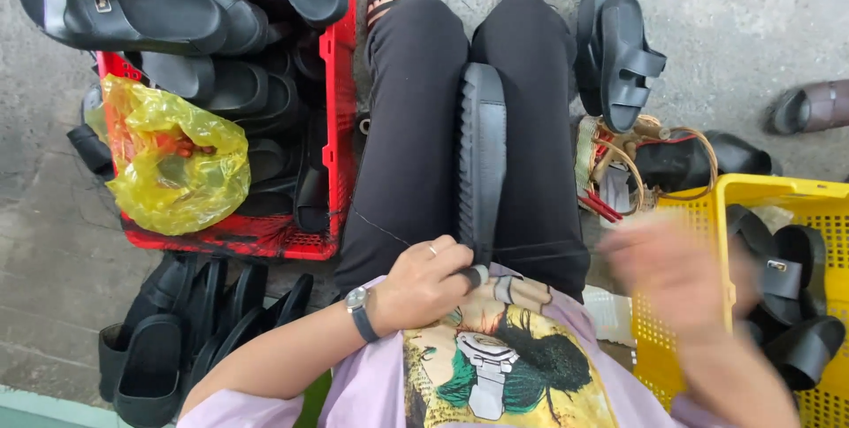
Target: Hand-sewing the sole of a black sandal using a needle and thread while sitting on the ground.
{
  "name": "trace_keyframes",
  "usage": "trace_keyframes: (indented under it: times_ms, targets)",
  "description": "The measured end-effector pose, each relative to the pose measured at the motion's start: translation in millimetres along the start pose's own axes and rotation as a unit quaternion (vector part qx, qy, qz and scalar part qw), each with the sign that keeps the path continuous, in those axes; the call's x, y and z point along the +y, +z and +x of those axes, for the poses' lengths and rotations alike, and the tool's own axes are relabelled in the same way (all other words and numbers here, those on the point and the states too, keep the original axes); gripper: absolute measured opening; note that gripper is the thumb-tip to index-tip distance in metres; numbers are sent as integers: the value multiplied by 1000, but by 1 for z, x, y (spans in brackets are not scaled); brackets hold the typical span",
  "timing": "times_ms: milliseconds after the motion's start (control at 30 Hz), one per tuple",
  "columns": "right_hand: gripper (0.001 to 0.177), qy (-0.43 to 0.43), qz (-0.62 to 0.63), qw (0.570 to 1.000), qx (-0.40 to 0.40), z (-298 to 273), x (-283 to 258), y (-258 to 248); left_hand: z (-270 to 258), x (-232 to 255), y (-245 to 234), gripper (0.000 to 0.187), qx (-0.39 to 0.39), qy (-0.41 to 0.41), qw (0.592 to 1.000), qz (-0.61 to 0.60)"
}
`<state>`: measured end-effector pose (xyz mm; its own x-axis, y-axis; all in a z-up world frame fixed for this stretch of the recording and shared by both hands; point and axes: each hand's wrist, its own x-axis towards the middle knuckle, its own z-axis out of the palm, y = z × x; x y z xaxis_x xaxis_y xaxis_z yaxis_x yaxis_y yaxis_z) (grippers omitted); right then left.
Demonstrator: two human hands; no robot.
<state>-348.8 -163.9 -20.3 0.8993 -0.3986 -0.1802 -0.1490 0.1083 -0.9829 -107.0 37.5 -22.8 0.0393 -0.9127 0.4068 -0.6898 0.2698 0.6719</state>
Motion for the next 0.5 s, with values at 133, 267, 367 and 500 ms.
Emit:
trace_keyframes:
  times_ms: [133, 267, 367, 500]
  targets:
    - [10, 221, -532, 803, 154, 34, -64, -46, -6, 5, 4, 11, -1, -72, 997, -5]
    - [35, 406, -331, 850, 62, 37, -56, 5, -4, 1, 12, 29, -87, -227, 969, 46]
    - [53, -31, -407, 902, -142, 52, -29, 43, -2, -9, -1, 57, -137, -303, 940, 77]
    - [53, 44, -359, 911, -197, 63, -13, 53, 0, -21, -16, 24, -157, -340, 917, -136]
